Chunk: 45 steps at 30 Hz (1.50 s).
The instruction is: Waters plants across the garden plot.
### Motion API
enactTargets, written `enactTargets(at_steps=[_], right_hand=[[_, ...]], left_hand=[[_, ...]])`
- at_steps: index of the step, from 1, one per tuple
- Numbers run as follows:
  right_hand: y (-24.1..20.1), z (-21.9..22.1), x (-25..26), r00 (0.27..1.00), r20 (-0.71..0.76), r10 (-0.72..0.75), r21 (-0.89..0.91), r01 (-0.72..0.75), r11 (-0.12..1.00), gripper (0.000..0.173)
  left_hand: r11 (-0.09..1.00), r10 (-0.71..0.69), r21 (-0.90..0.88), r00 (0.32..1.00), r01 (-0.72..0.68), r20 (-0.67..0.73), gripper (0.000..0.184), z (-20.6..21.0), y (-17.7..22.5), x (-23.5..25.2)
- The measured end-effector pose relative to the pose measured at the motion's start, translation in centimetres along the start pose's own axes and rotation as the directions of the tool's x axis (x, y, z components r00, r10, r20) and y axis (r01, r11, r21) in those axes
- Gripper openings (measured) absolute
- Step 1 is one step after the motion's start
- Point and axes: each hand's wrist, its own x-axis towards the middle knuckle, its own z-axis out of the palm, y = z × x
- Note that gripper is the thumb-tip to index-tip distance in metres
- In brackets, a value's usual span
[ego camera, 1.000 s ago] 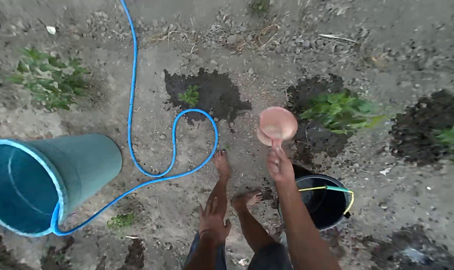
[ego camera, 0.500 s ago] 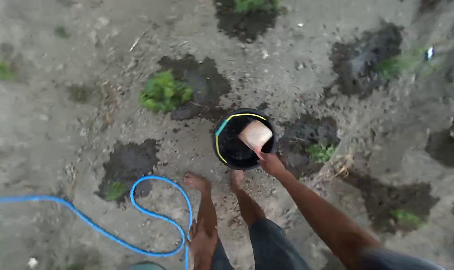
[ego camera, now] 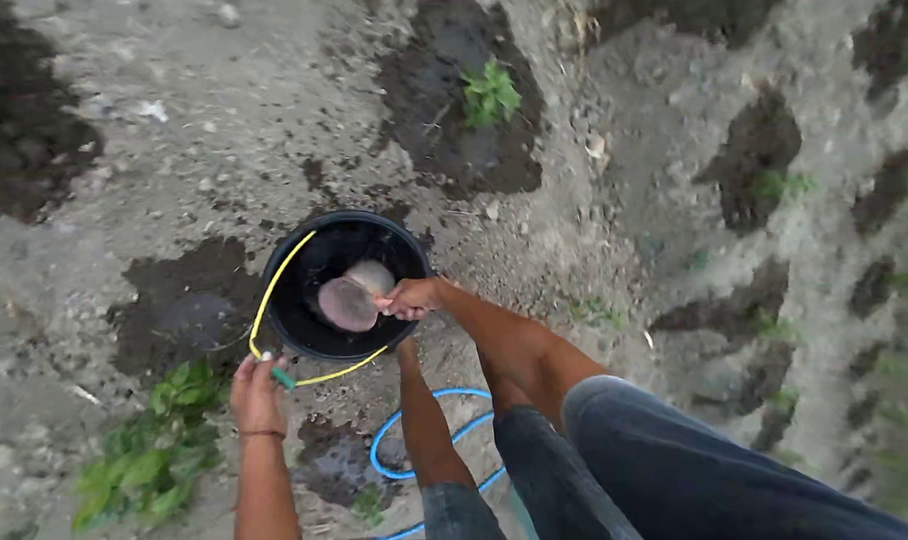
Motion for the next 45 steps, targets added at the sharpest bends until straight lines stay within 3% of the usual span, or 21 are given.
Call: enactTargets(at_steps=[4, 8, 13, 16, 18, 20, 22, 24, 27, 31, 35, 40, 45], right_hand=[[4.4, 0.0, -4.1, 0.98, 0.062, -0.189, 0.113, 0.181, 0.977, 0.024], [11.8, 2.4, -9.0, 0.901, 0.033, -0.433, 0.278, 0.408, 0.87, 0.013], [22.0, 7.9, -16.0, 0.814, -0.155, -0.56, 0.437, 0.564, 0.7, 0.01], [29.5, 11.9, -17.6, 0.741, -0.341, -0.578, 0.561, 0.654, 0.508, 0.019], [33.9, 14.5, -17.7, 0.661, -0.481, -0.576, 0.622, 0.72, 0.307, 0.02], [37.8, 16.8, -16.6, 0.58, -0.602, -0.55, 0.663, 0.746, 0.061, 0.021], [40.6, 18.4, -15.2, 0.542, -0.724, -0.426, 0.651, 0.741, -0.164, 0.019], [42.5, 18.4, -14.1, 0.537, -0.809, -0.238, 0.587, 0.741, -0.327, 0.021], [44.5, 15.6, -13.2, 0.557, -0.83, 0.029, 0.482, 0.743, -0.463, 0.027], [48.3, 10.8, -12.0, 0.572, -0.787, 0.233, 0.388, 0.752, -0.533, 0.025], [51.6, 8.1, -11.8, 0.58, -0.76, 0.291, 0.404, 0.774, -0.488, 0.016], [53.4, 8.7, -11.5, 0.58, -0.759, 0.296, 0.406, 0.777, -0.482, 0.02], [52.1, 11.1, -11.7, 0.587, -0.747, 0.312, 0.407, 0.775, -0.483, 0.018]], left_hand=[[0.997, -0.071, 0.018, 0.987, 0.069, 0.142, 0.029, 1.4, 1.6, -0.2], [0.999, -0.042, -0.003, 0.99, 0.042, 0.134, 0.033, 2.1, 1.5, -2.4], [1.0, 0.012, -0.03, 0.979, -0.006, 0.206, 0.043, 3.4, 2.7, -5.4], [0.996, 0.067, 0.047, 0.968, -0.081, 0.244, 0.04, 4.7, 3.2, -7.4], [0.983, 0.11, 0.12, 0.968, -0.139, 0.225, 0.037, 5.8, 3.3, -8.1], [0.963, 0.158, 0.184, 0.967, -0.196, 0.199, 0.033, 6.3, 3.0, -8.5], [0.945, 0.194, 0.223, 0.96, -0.238, 0.202, 0.035, 6.7, 2.9, -8.5], [0.929, 0.215, 0.255, 0.952, -0.269, 0.219, 0.037, 6.9, 2.7, -8.7], [0.9, 0.241, 0.31, 0.942, -0.307, 0.234, 0.036, 7.4, 2.7, -9.3], [0.864, 0.263, 0.385, 0.943, -0.324, 0.204, 0.033, 7.5, 2.6, -9.4], [0.826, 0.28, 0.457, 0.944, -0.329, 0.173, 0.032, 7.8, 2.6, -9.8], [0.82, 0.254, 0.481, 0.95, -0.311, 0.181, 0.033, 8.0, 2.8, -9.8], [0.838, 0.239, 0.454, 0.951, -0.304, 0.195, 0.03, 9.6, 3.5, -10.8]])
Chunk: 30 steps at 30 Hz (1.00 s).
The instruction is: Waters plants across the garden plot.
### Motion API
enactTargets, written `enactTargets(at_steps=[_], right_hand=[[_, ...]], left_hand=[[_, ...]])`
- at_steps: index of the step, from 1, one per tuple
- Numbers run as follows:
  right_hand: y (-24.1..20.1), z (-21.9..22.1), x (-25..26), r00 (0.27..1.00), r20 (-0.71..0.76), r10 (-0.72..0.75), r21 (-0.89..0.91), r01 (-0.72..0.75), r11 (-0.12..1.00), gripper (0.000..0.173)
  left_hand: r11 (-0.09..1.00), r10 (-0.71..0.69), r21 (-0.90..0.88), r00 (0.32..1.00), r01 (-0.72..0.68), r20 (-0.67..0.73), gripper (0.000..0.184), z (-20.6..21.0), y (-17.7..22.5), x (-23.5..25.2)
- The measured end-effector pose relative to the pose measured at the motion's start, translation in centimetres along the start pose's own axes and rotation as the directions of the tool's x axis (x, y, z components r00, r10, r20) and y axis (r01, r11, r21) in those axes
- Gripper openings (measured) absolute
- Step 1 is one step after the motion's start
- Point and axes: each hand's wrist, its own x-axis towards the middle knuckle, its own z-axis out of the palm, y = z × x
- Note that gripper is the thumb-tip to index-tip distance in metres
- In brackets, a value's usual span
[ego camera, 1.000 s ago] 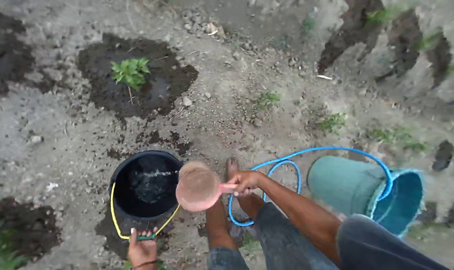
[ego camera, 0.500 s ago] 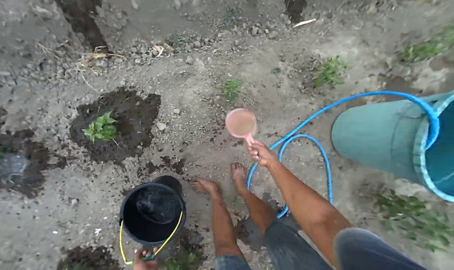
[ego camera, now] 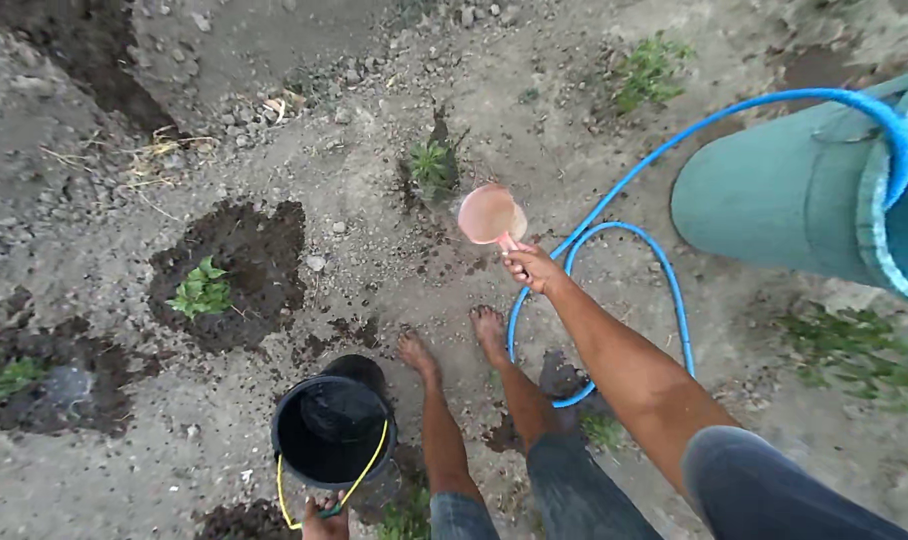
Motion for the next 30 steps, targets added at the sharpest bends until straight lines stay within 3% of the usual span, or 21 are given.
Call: enactTargets(at_steps=[8, 16, 23, 28, 30], right_hand=[[2.3, 2.6, -3.1, 0.975, -0.22, 0.04, 0.115, -0.014, 0.993, 0.018], [2.2, 4.1, -4.2, 0.905, -0.421, 0.068, 0.199, 0.019, 0.98, 0.02], [0.2, 3.6, -3.7, 0.877, -0.48, 0.038, 0.231, 0.084, 0.969, 0.02], [-2.2, 3.8, -3.2, 0.853, -0.521, 0.009, 0.177, 0.098, 0.979, 0.026], [-3.2, 4.0, -3.3, 0.845, -0.534, -0.004, 0.153, 0.102, 0.983, 0.025]], left_hand=[[0.992, -0.024, -0.124, 0.998, 0.032, 0.064, 0.034, 1.9, 2.6, -1.1], [0.995, -0.069, -0.068, 0.996, 0.073, 0.061, 0.031, 0.7, 2.3, -0.5], [0.996, -0.06, -0.067, 0.997, 0.063, 0.051, 0.032, 0.2, 1.7, -0.3], [0.947, -0.062, -0.308, 0.994, 0.087, 0.092, 0.043, 1.1, 2.1, 0.3], [0.944, -0.046, -0.321, 0.995, 0.074, 0.093, 0.047, 1.6, 2.4, 0.4]])
